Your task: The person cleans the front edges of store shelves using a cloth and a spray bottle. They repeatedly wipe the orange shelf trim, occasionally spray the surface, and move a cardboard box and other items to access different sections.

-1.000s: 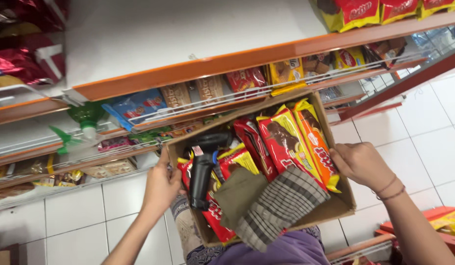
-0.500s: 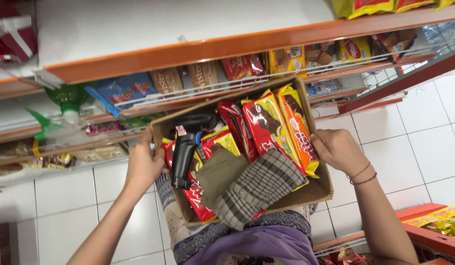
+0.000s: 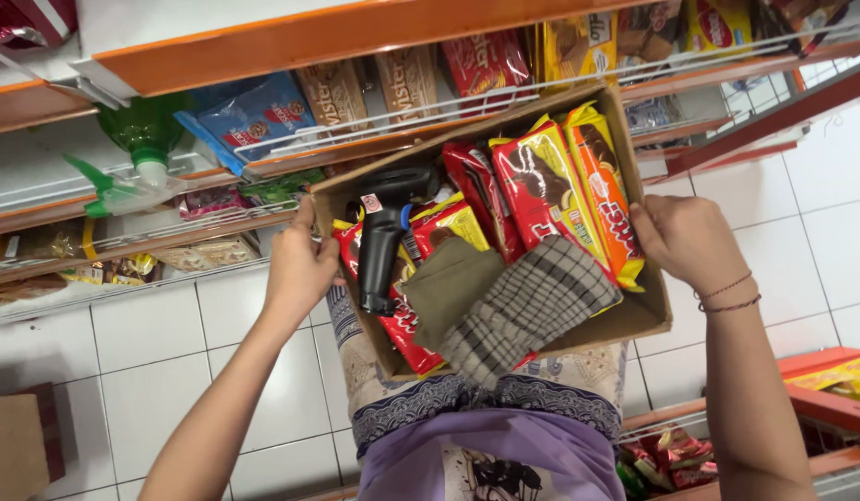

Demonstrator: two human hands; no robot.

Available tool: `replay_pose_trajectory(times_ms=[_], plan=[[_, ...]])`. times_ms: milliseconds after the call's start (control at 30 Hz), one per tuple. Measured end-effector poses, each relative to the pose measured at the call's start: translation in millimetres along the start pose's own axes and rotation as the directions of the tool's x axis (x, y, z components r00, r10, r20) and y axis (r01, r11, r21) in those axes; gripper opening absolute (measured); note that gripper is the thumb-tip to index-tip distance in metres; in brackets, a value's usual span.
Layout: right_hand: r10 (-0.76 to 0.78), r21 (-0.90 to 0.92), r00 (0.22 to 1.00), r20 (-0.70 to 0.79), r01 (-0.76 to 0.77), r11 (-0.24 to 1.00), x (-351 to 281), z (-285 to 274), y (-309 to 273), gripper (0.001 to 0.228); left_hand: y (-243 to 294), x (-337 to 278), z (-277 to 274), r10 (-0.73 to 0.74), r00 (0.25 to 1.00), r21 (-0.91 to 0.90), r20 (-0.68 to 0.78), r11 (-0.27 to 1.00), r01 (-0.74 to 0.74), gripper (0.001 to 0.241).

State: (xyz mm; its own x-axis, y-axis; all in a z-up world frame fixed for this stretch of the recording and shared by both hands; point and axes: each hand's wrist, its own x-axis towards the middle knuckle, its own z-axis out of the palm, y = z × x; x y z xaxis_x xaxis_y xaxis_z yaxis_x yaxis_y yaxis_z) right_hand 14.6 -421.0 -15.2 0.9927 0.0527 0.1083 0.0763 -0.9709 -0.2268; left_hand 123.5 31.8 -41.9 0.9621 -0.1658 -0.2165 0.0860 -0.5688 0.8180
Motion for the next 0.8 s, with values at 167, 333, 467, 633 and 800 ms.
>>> replay_pose_trajectory(times_ms=[167, 333, 467, 633, 800], plan=[[0.044, -0.027, 0.998, -0.033, -0.045, 0.999, -18, 11, 14, 0.032, -3, -9, 14, 0.066, 0.998, 0.033, 0.005, 0.997, -0.066, 0.067], [0.111, -0.03, 0.992, -0.054, -0.112, 0.993, -37, 28, 24, 0.032, 3, -14, 29, 0.106, 0.994, 0.017, 0.022, 0.994, -0.107, 0.07], [0.155, 0.024, 0.984, -0.09, -0.153, 0.988, -46, 38, 30, 0.032, 8, -19, 35, 0.102, 0.994, 0.002, 0.032, 0.995, -0.102, 0.071], [0.147, 0.076, 0.981, -0.128, -0.138, 0.987, -44, 43, 37, 0.031, 6, -27, 40, 0.14, 0.99, 0.04, -0.024, 0.989, -0.139, 0.069], [0.187, 0.146, 0.974, -0.126, -0.168, 0.975, -41, 49, 41, 0.034, -16, -45, 53, 0.138, 0.977, 0.031, -0.162, 0.99, -0.135, 0.066]])
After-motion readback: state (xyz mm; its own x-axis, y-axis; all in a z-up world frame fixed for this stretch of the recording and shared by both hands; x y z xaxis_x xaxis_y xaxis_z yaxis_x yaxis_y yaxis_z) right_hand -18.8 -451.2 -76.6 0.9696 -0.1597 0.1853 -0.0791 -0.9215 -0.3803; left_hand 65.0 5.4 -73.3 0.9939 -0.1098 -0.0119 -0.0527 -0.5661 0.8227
